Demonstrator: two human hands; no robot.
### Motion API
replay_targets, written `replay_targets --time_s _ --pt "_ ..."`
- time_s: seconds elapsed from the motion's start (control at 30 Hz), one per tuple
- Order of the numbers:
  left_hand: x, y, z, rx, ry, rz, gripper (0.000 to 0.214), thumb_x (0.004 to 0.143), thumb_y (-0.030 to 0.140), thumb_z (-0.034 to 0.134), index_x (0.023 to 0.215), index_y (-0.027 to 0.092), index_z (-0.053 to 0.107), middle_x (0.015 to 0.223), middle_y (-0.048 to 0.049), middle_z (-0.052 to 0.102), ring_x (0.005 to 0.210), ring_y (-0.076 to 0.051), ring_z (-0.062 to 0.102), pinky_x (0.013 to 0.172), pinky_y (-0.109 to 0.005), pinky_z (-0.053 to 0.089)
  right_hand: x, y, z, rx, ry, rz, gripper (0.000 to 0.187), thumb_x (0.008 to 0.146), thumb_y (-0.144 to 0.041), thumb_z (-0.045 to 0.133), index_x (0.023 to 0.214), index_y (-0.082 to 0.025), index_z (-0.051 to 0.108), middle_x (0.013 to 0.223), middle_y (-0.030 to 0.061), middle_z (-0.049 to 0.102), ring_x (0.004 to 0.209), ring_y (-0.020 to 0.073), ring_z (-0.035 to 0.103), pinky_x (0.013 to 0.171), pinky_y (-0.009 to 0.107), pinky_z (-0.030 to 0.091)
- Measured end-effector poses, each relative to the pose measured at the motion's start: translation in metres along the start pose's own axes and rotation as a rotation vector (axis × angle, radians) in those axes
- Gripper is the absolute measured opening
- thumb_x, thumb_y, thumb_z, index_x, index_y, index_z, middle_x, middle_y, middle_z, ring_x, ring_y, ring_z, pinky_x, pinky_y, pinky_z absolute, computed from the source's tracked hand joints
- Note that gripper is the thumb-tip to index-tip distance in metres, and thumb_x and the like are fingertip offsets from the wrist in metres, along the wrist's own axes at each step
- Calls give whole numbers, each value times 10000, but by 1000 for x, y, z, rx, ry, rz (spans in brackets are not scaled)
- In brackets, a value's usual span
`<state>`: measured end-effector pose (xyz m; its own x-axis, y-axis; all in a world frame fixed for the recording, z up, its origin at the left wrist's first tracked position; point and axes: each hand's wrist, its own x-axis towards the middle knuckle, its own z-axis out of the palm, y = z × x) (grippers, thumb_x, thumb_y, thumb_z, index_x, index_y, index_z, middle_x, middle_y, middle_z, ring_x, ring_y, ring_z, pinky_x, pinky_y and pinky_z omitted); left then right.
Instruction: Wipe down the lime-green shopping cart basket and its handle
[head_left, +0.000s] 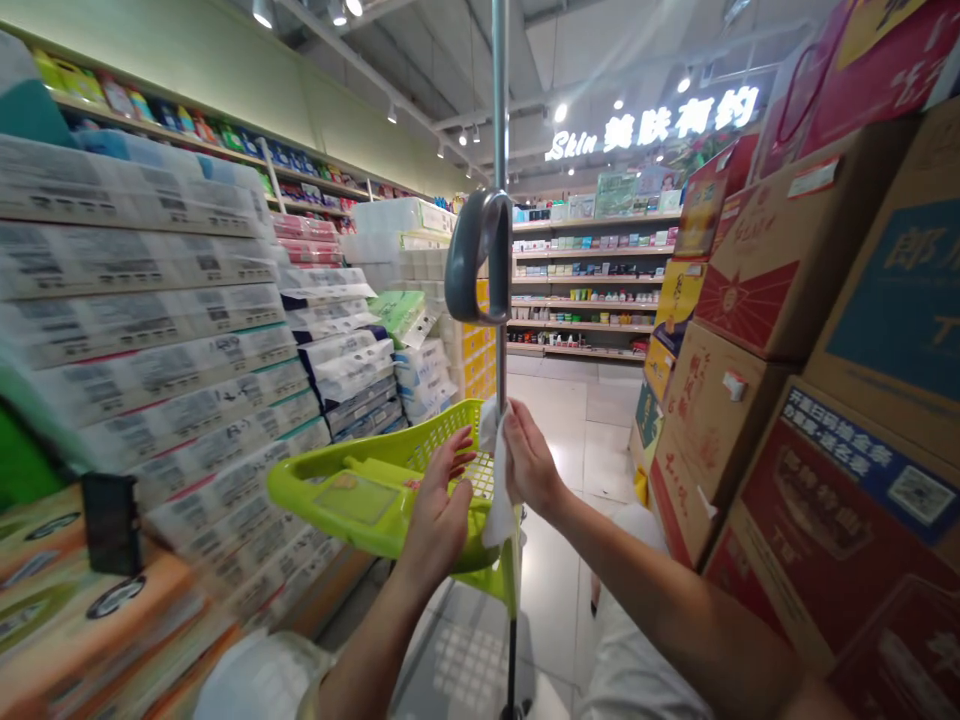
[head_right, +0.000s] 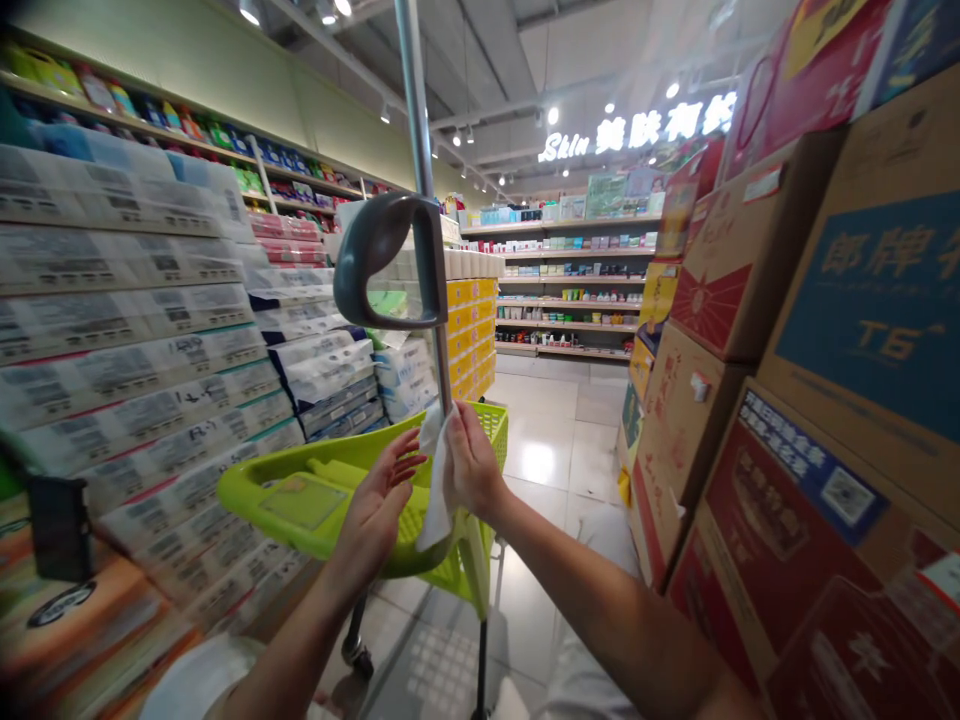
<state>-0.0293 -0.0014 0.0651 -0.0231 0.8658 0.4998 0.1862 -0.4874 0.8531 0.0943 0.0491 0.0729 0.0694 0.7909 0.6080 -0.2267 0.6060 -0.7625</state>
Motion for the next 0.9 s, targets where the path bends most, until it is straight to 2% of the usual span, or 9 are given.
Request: replay_targets --time_s 0.1,0.2,0.3,0.4,0.53,0.63,0.7,0.8,0.9 --pt "0 0 -2 -25 -21 -2 521 763 243 501 1280 192 544 1263 -93 602 1116 -211 584 1025 -396 442 -42 35 -15 -84 -80 39 391 955 -516 450 1205 -237 560 1046 41 667 969 189 627 961 344 481" --pt "-1 2 -2 -67 -38 -6 497 748 234 501 1234 186 590 1253 -90 618 1113 -219 588 1039 -407 431 -77 56 -27 -204 -63 16 423 973 -451 445 1338 -243 488 1275 71 604 1197 220 555 1092 397 392" --pt "-3 2 0 -112 -51 -8 494 745 224 491 1225 183 603 1253 -85 624 1133 -222 581 1057 -413 415 -106 61 -29 -293 -46 -64 482 989 -379 412 1455 -263 369 1480 72 438 1378 233 398 1173 440 299" --pt "-4 4 0 -131 -101 -18 510 748 223 488 1244 179 599 1251 -84 630 1146 -225 573 1072 -418 403 -131 54 -24 -408 -103 -239 511 995 -251 348 1502 -248 286 1546 80 331 1441 239 303 1182 470 293" --pt "-4 10 -1 -125 -215 -19 541 759 220 489 1292 195 581 1308 -79 602 1164 -230 562 1075 -416 400 -143 40 -16 -578 -256 -502 568 940 -114 364 1489 -254 317 1500 86 410 1439 266 309 1158 522 328" --pt "-4 12 -2 -137 -248 -20 542 780 239 488 1314 192 565 1334 -85 585 1152 -231 570 1060 -412 414 -135 37 -19 -671 -346 -621 573 924 -118 403 1470 -284 361 1414 73 523 1394 264 392 1157 526 331" --pt "-4 12 -2 -144 -261 -27 546 785 242 488 1325 190 555 1345 -88 578 1153 -233 573 1058 -413 415 -129 43 -25 -672 -365 -669 571 931 -132 411 1477 -292 355 1398 71 540 1384 257 411 1147 503 358" --pt "-4 11 -1 -148 -281 -38 569 780 228 485 1346 194 534 1369 -85 565 1178 -238 564 1069 -418 405 -127 57 -33 -586 -277 -606 551 963 -164 386 1498 -277 316 1465 83 467 1406 253 381 1130 482 394" --pt "-3 11 -1 -118 -308 -43 585 799 242 490 1383 194 495 1404 -85 539 1241 -245 525 1112 -424 359 -135 72 -32 -480 -91 -342 496 1000 -208 345 1491 -277 327 1513 72 407 1409 225 379 1153 465 365"
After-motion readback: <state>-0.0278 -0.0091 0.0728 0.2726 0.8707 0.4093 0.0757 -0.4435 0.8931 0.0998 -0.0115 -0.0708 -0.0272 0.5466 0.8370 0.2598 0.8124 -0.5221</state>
